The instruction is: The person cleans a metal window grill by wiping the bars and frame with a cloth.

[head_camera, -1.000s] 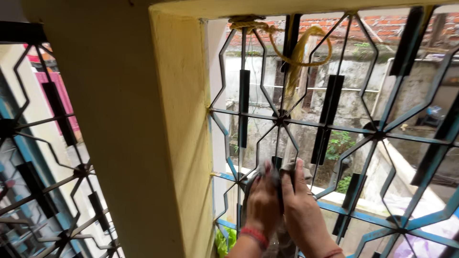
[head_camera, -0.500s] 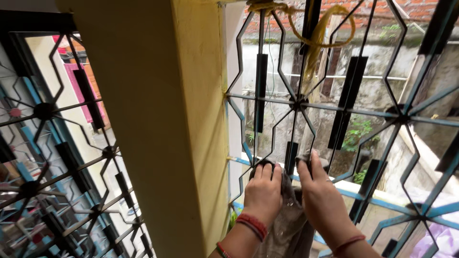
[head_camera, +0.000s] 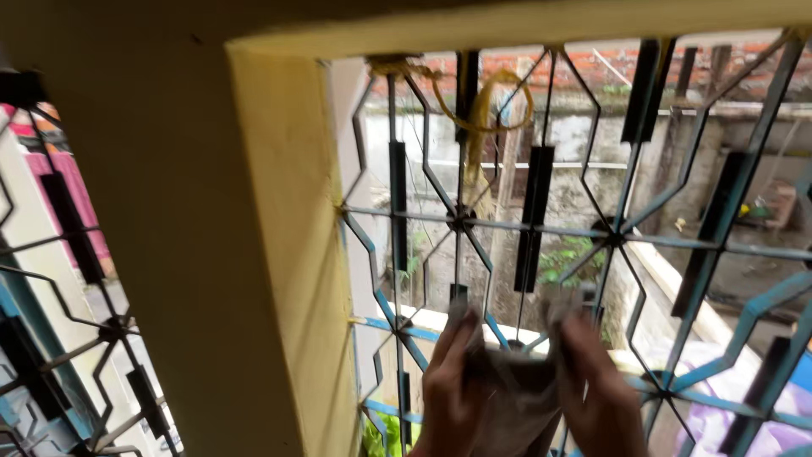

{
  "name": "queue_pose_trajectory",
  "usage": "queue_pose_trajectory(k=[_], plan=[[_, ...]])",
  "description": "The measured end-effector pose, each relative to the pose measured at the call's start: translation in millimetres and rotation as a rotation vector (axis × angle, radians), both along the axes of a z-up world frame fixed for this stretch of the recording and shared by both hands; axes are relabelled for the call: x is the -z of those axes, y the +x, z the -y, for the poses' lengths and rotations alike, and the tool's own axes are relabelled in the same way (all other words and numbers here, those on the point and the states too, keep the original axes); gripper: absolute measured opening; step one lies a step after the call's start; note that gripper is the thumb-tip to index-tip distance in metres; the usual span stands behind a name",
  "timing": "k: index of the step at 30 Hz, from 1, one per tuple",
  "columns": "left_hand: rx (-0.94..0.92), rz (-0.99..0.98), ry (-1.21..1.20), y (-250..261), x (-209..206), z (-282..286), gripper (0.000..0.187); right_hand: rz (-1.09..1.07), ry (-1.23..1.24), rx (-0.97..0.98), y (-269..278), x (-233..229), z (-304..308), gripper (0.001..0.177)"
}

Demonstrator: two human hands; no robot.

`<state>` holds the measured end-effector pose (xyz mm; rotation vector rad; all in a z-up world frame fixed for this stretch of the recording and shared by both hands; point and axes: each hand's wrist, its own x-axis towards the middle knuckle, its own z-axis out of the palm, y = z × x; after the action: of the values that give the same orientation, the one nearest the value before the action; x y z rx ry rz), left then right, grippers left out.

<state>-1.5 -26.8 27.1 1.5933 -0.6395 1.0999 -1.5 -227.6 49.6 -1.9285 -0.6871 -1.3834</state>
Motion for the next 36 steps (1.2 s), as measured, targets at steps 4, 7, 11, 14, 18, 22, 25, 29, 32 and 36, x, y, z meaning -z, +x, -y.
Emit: queue_pose_trajectory(k=[4,7,11,14,18,22,25,29,32,36], plan=[[-0.249,0.141,0.301,37.0,-25.9,38.3,0.057,0.018,-0.196,0.098,17.2,-36.9,-18.0,0.066],[-0.433,0.094,0.525,51.1,-7.3,47.0,0.068,-0.012,-0.411,0.272,22.5,-21.0,-25.7,0.069],[-0.399,-0.086,0.592,38.6,18.5,49.1,0.075,-0.053,-0.433,0.288,16.6,12.7,-24.1,0.065],[-0.352,-0.238,0.684,30.2,10.7,48.0,0.071,-0.242,-0.377,0.164,15.3,27.4,-14.9,0.073],[-0.42,-0.186,0.675,11.9,12.3,44.5,0.068,-0.164,-0.284,0.071,14.3,68.6,-6.8,0.077],[-0.268,-0.233,0.648,0.5,38.3,41.9,0.062,-0.357,-0.007,-0.034,16.7,115.7,9.6,0.064],[-0.137,-0.225,0.588,-3.5,71.5,48.4,0.044,-0.418,0.071,-0.039,21.5,136.3,30.9,0.058],[-0.052,-0.079,0.445,-2.0,64.3,65.5,0.051,-0.239,0.075,0.027,4.5,124.3,62.3,0.051],[-0.021,-0.022,0.339,-6.9,37.1,71.2,0.056,-0.236,0.17,0.087,-4.9,100.5,82.1,0.057],[-0.06,-0.239,0.631,6.0,7.6,87.8,0.056,-0.305,-0.042,0.248,-4.8,55.3,80.3,0.047]])
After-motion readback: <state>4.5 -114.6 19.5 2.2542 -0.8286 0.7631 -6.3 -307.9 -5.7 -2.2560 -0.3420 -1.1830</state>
